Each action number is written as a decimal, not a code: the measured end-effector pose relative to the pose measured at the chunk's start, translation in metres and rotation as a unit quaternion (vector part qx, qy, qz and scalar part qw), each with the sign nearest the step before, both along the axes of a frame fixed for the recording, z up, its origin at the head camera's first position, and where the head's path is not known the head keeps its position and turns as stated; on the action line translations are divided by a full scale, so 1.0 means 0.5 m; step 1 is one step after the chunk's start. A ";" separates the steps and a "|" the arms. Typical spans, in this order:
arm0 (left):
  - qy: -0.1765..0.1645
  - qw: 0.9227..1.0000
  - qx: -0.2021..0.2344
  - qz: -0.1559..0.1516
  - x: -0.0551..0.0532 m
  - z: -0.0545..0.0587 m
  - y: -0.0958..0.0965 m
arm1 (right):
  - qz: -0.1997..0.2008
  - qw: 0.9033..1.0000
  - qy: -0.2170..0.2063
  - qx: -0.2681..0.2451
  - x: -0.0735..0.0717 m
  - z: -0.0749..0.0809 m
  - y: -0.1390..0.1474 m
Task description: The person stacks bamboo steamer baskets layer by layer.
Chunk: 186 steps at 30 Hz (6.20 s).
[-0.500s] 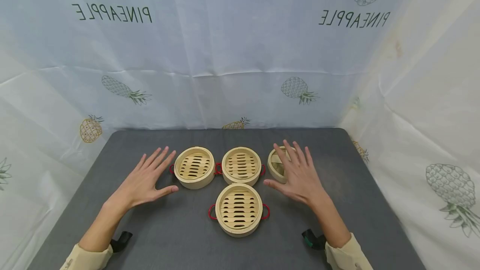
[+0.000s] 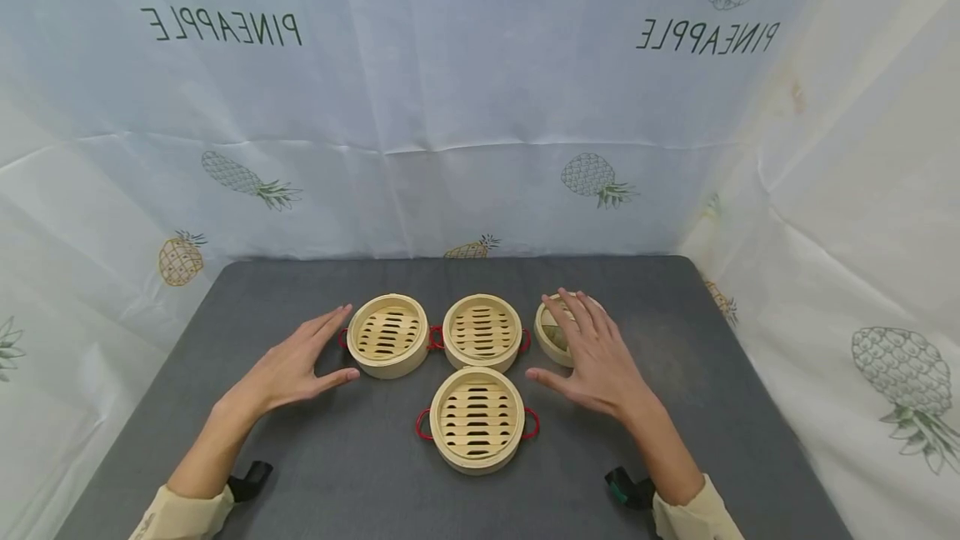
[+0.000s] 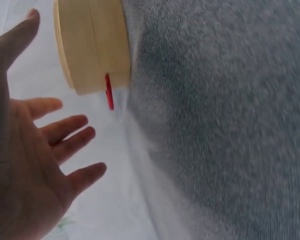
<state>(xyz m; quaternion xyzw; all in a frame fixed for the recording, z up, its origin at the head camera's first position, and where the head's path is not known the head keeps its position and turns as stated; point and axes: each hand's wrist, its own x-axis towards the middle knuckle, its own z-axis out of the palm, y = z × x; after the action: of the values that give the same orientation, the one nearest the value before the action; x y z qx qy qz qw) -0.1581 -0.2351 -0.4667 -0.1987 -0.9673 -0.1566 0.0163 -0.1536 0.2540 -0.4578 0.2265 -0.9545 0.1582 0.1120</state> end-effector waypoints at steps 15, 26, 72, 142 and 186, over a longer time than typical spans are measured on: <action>-0.039 0.997 0.066 0.003 -0.026 -0.016 0.019 | 0.043 0.996 -0.028 -0.070 0.010 -0.020 -0.005; -0.037 0.993 0.110 -0.017 -0.045 -0.026 0.022 | 0.083 0.986 -0.082 -0.118 0.032 -0.035 -0.022; -0.074 0.990 0.118 0.006 -0.042 -0.013 0.031 | 0.150 0.954 -0.204 -0.159 0.080 -0.090 -0.096; -0.097 0.986 0.133 0.021 -0.046 -0.017 0.028 | 0.159 0.951 -0.187 -0.188 0.100 -0.091 -0.123; -0.086 0.987 0.133 0.018 -0.047 -0.018 0.031 | 0.179 0.940 -0.145 -0.250 0.024 0.015 -0.162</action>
<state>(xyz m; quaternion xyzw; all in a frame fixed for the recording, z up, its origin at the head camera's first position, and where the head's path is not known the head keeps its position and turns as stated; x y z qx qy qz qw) -0.1815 -0.2198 -0.4758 -0.1631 -0.9391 -0.3002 -0.0377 -0.1414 0.1727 -0.4500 0.3329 -0.8338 0.4404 -0.0046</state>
